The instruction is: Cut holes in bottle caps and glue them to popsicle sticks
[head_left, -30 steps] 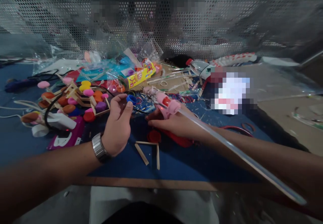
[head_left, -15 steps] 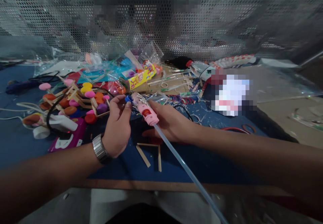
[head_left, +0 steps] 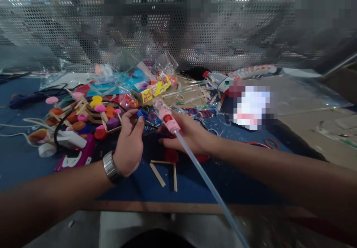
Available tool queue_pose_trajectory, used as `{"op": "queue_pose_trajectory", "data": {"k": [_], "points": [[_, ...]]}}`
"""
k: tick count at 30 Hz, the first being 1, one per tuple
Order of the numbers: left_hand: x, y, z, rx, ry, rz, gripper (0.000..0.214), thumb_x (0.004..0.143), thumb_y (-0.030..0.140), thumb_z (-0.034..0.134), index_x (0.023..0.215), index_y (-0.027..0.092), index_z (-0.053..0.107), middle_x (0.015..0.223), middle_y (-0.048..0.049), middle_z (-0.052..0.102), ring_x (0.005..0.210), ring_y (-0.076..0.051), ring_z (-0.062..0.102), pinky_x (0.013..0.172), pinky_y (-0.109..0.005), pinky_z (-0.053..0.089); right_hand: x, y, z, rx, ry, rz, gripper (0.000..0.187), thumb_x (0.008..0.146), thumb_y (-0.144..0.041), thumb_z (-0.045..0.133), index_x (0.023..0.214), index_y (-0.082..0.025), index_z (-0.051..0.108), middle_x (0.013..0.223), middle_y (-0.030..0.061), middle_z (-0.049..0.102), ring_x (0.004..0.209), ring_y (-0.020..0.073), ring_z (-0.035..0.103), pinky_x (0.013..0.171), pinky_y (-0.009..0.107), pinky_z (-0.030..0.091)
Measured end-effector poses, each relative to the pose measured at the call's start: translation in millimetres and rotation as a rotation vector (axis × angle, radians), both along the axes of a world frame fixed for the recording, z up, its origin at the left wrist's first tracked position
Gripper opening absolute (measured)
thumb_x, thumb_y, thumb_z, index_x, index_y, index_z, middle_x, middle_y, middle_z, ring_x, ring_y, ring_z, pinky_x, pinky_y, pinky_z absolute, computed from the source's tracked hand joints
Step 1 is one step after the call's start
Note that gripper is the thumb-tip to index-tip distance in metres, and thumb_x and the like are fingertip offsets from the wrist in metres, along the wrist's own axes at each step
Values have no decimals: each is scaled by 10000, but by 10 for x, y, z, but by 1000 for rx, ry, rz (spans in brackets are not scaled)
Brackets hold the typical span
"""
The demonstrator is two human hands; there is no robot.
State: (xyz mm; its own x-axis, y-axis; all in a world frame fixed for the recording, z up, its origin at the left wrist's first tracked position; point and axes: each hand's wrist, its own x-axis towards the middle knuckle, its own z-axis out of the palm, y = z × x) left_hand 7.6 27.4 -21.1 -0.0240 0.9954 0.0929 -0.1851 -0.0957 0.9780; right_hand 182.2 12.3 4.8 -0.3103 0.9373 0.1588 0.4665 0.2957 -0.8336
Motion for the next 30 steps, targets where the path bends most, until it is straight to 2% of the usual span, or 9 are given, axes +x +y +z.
{"op": "queue_pose_trajectory", "data": {"k": [3, 6, 10, 13, 16, 20, 23, 27, 30], "points": [[-11, -15, -2, 19, 5, -30, 236, 953, 328, 650, 1148, 263, 534, 1015, -5, 593, 852, -130, 567, 757, -240, 487, 86, -17, 105, -193, 232, -68, 271, 699, -299, 762, 911, -206, 621, 886, 48, 725, 738, 199, 677, 667, 342, 552], [-21, -53, 24, 51, 0, -99, 266, 938, 322, 676, 1156, 270, 533, 1038, -14, 578, 881, -137, 571, 743, -237, 502, 256, -51, 190, -209, 404, -132, 260, 656, -305, 802, 830, -213, 631, 861, 24, 711, 799, 184, 667, 745, 339, 538], [-14, -129, 69, 113, -1, -239, 273, 936, 335, 685, 1148, 282, 521, 1122, -24, 562, 889, -139, 597, 776, -255, 540, 476, -119, 168, -229, 567, -279, 346, 624, -289, 808, 799, -245, 513, 875, -16, 679, 686, 148, 611, 580, 282, 441], [0, -173, 83, 124, 13, -362, 286, 931, 341, 697, 1140, 278, 512, 1177, -31, 550, 884, -133, 632, 775, -258, 562, 538, -157, 82, -255, 651, -306, 387, 609, -265, 804, 815, -250, 477, 877, -18, 671, 646, 148, 619, 522, 265, 399], [4, -199, 88, 131, 14, -485, 285, 947, 339, 683, 1150, 269, 496, 1170, -42, 549, 944, -151, 664, 806, -270, 582, 518, -179, -3, -302, 651, -274, 380, 576, -244, 825, 817, -230, 532, 814, -17, 691, 604, 134, 610, 516, 253, 409], [-17, -229, 119, 164, 48, -563, 252, 986, 302, 630, 1186, 261, 482, 1210, -52, 540, 1002, -146, 650, 859, -268, 588, 465, -212, -71, -402, 639, -133, 297, 609, -215, 837, 841, -195, 653, 808, 10, 759, 755, 175, 710, 669, 281, 531], [-38, -248, 151, 179, 98, -606, 230, 1005, 276, 600, 1196, 254, 473, 1220, -52, 538, 1024, -132, 628, 895, -255, 582, 448, -237, -92, -475, 687, -49, 305, 601, -200, 875, 838, -199, 683, 836, 16, 793, 841, 200, 753, 765, 300, 574], [-48, -258, 167, 204, 133, -638, 218, 1014, 256, 586, 1200, 256, 471, 1220, -47, 549, 1107, -129, 630, 962, -231, 549, 452, -242, -87, -485, 716, -21, 291, 613, -212, 909, 815, -191, 700, 870, 35, 810, 892, 217, 771, 863, 331, 594], [-43, -258, 164, 196, 120, -660, 210, 1021, 251, 574, 1202, 267, 468, 1228, -40, 551, 1111, -124, 647, 998, -246, 543, 446, -237, -78, -450, 766, -29, 333, 617, -235, 932, 821, -198, 671, 851, 30, 807, 846, 217, 780, 865, 352, 612]]}}
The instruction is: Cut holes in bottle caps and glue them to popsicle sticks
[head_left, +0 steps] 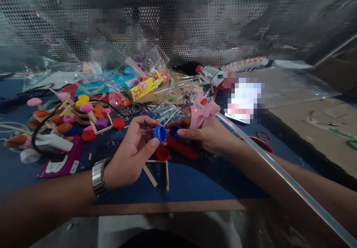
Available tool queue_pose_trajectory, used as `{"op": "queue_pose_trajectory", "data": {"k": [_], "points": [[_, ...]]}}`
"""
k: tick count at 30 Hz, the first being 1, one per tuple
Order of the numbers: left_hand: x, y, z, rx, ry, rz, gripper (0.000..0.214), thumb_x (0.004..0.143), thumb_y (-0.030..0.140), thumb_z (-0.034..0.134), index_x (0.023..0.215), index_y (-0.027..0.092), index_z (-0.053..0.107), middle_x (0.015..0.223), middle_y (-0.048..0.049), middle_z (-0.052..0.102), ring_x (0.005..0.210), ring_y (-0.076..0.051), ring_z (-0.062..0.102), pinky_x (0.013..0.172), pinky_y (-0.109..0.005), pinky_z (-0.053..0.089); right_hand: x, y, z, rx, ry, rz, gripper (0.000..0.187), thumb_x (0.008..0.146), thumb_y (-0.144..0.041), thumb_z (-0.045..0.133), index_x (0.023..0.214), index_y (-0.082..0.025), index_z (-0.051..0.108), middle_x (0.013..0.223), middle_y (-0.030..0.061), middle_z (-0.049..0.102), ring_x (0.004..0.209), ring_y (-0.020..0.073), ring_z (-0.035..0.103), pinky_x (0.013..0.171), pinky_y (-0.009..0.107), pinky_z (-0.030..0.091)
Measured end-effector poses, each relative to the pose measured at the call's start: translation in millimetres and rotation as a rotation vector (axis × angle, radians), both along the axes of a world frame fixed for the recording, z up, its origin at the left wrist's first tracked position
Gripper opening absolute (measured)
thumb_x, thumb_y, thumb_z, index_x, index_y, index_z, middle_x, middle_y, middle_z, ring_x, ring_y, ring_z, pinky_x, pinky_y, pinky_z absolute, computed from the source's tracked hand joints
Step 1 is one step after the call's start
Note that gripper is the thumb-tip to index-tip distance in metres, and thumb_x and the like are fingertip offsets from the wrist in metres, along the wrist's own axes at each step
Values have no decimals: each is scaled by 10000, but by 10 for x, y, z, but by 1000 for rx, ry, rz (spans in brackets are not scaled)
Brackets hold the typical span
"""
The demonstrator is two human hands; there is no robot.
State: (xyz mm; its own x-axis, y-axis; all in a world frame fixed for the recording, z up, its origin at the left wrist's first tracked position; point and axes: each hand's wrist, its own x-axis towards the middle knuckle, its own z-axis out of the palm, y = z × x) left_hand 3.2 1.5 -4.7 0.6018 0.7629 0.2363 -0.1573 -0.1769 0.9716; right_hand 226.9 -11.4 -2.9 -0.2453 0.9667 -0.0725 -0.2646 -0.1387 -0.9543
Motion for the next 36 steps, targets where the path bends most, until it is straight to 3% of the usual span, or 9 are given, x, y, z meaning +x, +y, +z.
{"op": "queue_pose_trajectory", "data": {"k": [4, 8, 11, 15, 18, 22, 26, 31, 36], "points": [[10, 5, -15, 1, -24, -9, 214, 1015, 232, 581, 1199, 268, 477, 1215, -38, 548, 1106, -118, 651, 1020, -258, 543, -22, 0, -9, 38, 99, -65, 413, 640, -225, 939, 859, -236, 589, 844, -15, 793, 820, 207, 784, 909, 399, 610], [22, 11, -42, -4, -40, -1, 202, 1009, 241, 587, 1184, 261, 487, 1208, -48, 541, 1116, -147, 645, 987, -299, 570, -30, 2, -39, 54, 72, -62, 436, 656, -258, 935, 795, -239, 523, 859, -12, 775, 862, 198, 764, 872, 373, 600], [25, 17, -54, 46, -20, 79, 212, 996, 267, 612, 1175, 246, 500, 1191, -56, 562, 1076, -152, 634, 966, -301, 561, -23, -4, -54, 84, 59, -78, 460, 664, -291, 934, 774, -239, 490, 882, -13, 760, 844, 179, 739, 838, 359, 589], [32, 23, -40, 99, 54, 172, 223, 969, 276, 654, 1147, 226, 528, 1131, -46, 575, 986, -125, 607, 859, -224, 547, 5, -32, -62, 132, -32, -149, 531, 572, -339, 980, 844, -239, 535, 952, 9, 726, 912, 205, 706, 849, 375, 569], [47, 14, -23, 88, 48, 139, 212, 962, 261, 660, 1127, 220, 534, 1091, -36, 588, 922, -110, 613, 800, -205, 557, 12, -55, -59, 150, -148, -178, 554, 541, -366, 991, 894, -232, 587, 969, 13, 695, 910, 204, 673, 843, 368, 547], [56, -10, -24, 64, 61, 90, 210, 957, 218, 659, 1129, 226, 541, 1076, -27, 613, 932, -109, 643, 805, -202, 570, -22, -74, -20, 172, -167, -159, 570, 501, -388, 1001, 808, -242, 544, 879, -7, 658, 870, 200, 643, 808, 354, 534], [52, -17, -49, 64, 84, 63, 228, 949, 205, 670, 1140, 238, 549, 1095, -24, 622, 981, -115, 655, 837, -204, 576, -60, -108, 35, 216, -228, -146, 556, 540, -452, 976, 803, -245, 531, 851, -14, 627, 816, 188, 619, 763, 350, 523], [52, -19, -64, 61, 91, 58, 243, 928, 191, 693, 1134, 228, 568, 1122, -36, 615, 1003, -134, 655, 847, -224, 584, -86, -171, 61, 294, -333, -242, 559, 537, -346, 989, 800, -259, 503, 886, -7, 645, 801, 191, 610, 689, 333, 527], [48, -24, -70, 64, 108, 42, 267, 926, 205, 696, 1156, 221, 561, 1106, -48, 632, 980, -149, 669, 827, -243, 594, -88, -197, -1, 308, -288, -168, 472, 606, -301, 958, 802, -254, 532, 878, -20, 627, 715, 155, 560, 613, 292, 481]]}}
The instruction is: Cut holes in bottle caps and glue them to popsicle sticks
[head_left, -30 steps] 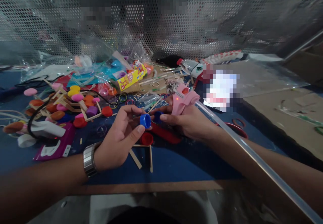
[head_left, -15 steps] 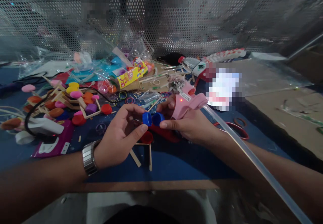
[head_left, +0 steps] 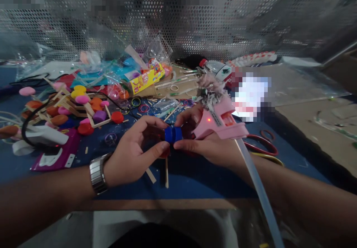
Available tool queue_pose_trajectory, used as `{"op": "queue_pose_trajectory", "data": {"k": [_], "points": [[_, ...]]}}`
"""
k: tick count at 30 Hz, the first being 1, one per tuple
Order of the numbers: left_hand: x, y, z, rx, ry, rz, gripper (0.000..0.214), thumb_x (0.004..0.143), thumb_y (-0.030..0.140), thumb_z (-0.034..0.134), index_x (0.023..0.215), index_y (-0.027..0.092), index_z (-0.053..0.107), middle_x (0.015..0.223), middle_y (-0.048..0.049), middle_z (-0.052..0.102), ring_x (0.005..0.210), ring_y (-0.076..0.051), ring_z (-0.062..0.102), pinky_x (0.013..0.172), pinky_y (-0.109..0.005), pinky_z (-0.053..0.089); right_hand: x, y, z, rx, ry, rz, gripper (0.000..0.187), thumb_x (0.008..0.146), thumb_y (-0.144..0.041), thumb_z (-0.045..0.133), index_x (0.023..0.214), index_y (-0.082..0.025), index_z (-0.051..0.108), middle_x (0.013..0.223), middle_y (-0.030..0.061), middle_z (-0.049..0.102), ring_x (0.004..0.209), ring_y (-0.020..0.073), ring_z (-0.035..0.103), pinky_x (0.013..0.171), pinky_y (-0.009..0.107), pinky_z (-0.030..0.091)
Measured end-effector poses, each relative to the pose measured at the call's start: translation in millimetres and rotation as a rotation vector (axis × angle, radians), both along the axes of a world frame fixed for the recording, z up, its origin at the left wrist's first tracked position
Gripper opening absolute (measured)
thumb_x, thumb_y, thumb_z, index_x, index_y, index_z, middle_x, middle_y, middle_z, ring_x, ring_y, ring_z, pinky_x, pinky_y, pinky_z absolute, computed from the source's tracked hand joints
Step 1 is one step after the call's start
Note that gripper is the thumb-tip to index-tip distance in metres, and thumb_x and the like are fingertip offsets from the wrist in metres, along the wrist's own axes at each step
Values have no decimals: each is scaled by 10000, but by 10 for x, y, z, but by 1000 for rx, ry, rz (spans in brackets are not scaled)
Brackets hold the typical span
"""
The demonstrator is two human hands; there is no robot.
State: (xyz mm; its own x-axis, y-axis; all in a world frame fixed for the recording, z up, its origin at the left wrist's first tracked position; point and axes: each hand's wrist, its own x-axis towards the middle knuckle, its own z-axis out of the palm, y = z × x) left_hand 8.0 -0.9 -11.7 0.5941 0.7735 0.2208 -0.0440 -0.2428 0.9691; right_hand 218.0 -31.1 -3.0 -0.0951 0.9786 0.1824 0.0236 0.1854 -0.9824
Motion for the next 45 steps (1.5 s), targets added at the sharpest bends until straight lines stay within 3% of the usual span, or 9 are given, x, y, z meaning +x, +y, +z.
{"op": "queue_pose_trajectory", "data": {"k": [10, 20, 28, 35, 42, 45], "points": [[-9, 3, -9, 53, 26, 14, 287, 911, 225, 713, 1166, 221, 583, 1139, -75, 642, 1008, -196, 678, 821, -293, 602, -3, -5, -25, 3, -6, 24, 433, 633, -283, 955, 862, -268, 587, 890, -30, 634, 695, 154, 566, 605, 299, 485], [-7, 7, 6, 95, 50, 19, 268, 918, 227, 710, 1154, 212, 587, 1153, -67, 625, 985, -169, 669, 854, -272, 579, 4, -21, -43, -21, -20, 43, 418, 647, -304, 948, 900, -277, 616, 891, -31, 627, 696, 162, 563, 599, 307, 464], [-7, 9, 2, 105, 61, 10, 278, 911, 219, 716, 1159, 211, 591, 1155, -70, 631, 998, -180, 668, 868, -295, 580, 5, -8, -60, -9, 5, 34, 459, 643, -300, 952, 841, -279, 539, 912, -33, 635, 743, 169, 586, 644, 313, 502], [-9, 17, -7, 148, 41, 40, 267, 892, 193, 729, 1133, 215, 615, 1139, -72, 649, 1097, -215, 650, 874, -305, 582, 21, -17, -69, -17, -63, 30, 437, 654, -343, 947, 900, -272, 593, 929, -21, 638, 704, 153, 568, 604, 303, 490], [-27, 7, 16, 227, -3, 74, 254, 880, 136, 717, 1100, 223, 623, 1160, -63, 629, 1147, -204, 622, 945, -314, 555, 10, 7, -37, 25, 10, 15, 472, 665, -364, 934, 790, -266, 490, 908, -25, 632, 786, 175, 577, 668, 316, 485], [-26, 7, 21, 267, -11, 79, 250, 875, 117, 713, 1086, 218, 627, 1161, -72, 637, 1171, -215, 613, 971, -335, 545, -12, 15, -9, 19, 30, 15, 434, 666, -375, 929, 790, -271, 527, 871, -21, 610, 819, 194, 588, 727, 339, 495]]}}
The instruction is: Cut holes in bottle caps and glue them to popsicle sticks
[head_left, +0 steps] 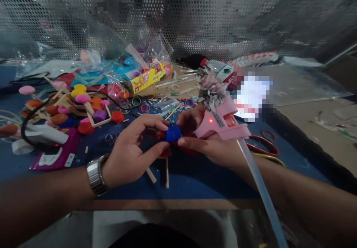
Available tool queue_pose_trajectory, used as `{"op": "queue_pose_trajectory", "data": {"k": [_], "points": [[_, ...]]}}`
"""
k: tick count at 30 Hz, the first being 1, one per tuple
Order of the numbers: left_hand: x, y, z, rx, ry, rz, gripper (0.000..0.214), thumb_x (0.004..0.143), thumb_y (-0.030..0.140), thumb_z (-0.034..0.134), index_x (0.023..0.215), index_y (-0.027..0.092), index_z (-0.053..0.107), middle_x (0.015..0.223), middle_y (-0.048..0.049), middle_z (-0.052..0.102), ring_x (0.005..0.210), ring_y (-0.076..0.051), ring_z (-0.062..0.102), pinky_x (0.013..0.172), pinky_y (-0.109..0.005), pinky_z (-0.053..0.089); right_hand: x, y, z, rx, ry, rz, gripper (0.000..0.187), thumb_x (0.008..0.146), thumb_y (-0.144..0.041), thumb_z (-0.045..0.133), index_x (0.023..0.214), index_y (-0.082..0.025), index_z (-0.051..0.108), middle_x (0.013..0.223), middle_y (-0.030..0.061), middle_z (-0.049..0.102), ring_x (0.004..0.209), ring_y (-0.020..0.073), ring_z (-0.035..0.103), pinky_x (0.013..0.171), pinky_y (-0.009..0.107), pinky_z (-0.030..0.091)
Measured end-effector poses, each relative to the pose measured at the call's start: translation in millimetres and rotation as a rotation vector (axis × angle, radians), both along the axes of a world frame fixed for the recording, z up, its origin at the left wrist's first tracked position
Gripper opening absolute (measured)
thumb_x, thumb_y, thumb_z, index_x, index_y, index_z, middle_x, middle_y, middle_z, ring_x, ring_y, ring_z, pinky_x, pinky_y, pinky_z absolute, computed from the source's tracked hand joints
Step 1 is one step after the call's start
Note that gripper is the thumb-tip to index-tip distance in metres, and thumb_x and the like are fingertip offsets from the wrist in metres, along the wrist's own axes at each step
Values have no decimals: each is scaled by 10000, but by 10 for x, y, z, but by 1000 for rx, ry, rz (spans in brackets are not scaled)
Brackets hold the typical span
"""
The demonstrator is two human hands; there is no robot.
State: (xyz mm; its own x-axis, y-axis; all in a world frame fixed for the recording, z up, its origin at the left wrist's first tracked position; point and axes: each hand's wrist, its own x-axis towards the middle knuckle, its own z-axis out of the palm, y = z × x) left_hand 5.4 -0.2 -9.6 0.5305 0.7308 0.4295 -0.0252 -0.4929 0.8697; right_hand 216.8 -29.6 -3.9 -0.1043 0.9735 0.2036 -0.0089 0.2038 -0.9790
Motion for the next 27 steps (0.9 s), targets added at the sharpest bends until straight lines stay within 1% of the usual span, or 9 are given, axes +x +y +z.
{"op": "queue_pose_trajectory", "data": {"k": [5, 10, 14, 16, 19, 21, 24, 27], "points": [[2, 14, 3, 32, 6, 3, 264, 866, 107, 723, 1085, 222, 628, 1159, -75, 654, 1158, -219, 619, 969, -347, 542, -14, -4, 38, -18, -19, -4, 413, 642, -377, 940, 838, -291, 587, 856, -10, 612, 793, 219, 589, 726, 371, 509], [-6, 29, 29, 106, 53, 7, 252, 872, 131, 731, 1091, 240, 671, 1146, -73, 676, 1138, -230, 630, 994, -384, 518, -10, 1, 29, -14, 17, -1, 422, 634, -365, 949, 791, -281, 566, 847, -12, 626, 802, 211, 595, 697, 345, 508], [-10, 31, 55, 132, 87, 23, 252, 862, 142, 750, 1085, 250, 706, 1155, -69, 692, 1109, -229, 644, 994, -391, 511, -22, -6, 36, -9, 47, -8, 451, 649, -429, 935, 778, -273, 532, 821, -20, 626, 763, 188, 598, 658, 322, 507], [-11, 32, 59, 120, 75, 20, 256, 863, 152, 755, 1093, 254, 712, 1158, -71, 692, 1114, -231, 645, 999, -393, 508, -19, -14, 48, -19, 49, -7, 455, 662, -439, 923, 785, -271, 519, 832, -18, 631, 775, 187, 612, 689, 333, 528], [-11, 34, 57, 106, 54, 33, 261, 859, 164, 763, 1099, 262, 724, 1162, -72, 693, 1124, -237, 645, 1003, -398, 509, -6, -26, 67, -40, 76, 9, 433, 692, -390, 907, 786, -275, 501, 879, -9, 650, 867, 209, 648, 834, 394, 557], [-12, 37, 55, 108, 49, 52, 268, 853, 164, 768, 1099, 264, 732, 1166, -73, 696, 1126, -242, 645, 1002, -404, 514, 0, -33, 74, -74, 111, 23, 452, 687, -355, 913, 783, -284, 477, 910, -6, 662, 907, 227, 661, 887, 427, 558], [-15, 42, 52, 110, 52, 60, 277, 856, 159, 763, 1112, 261, 730, 1177, -78, 691, 1135, -244, 641, 1007, -411, 520, -4, -39, 75, -114, 145, 45, 518, 648, -308, 941, 786, -292, 442, 922, -17, 667, 895, 228, 670, 852, 418, 569], [-13, 50, 48, 117, 50, 55, 269, 857, 159, 766, 1107, 249, 725, 1173, -78, 692, 1125, -226, 643, 986, -382, 534, -13, -39, 63, -121, 142, 48, 526, 642, -280, 945, 786, -290, 439, 914, -21, 665, 882, 219, 669, 827, 401, 571]]}}
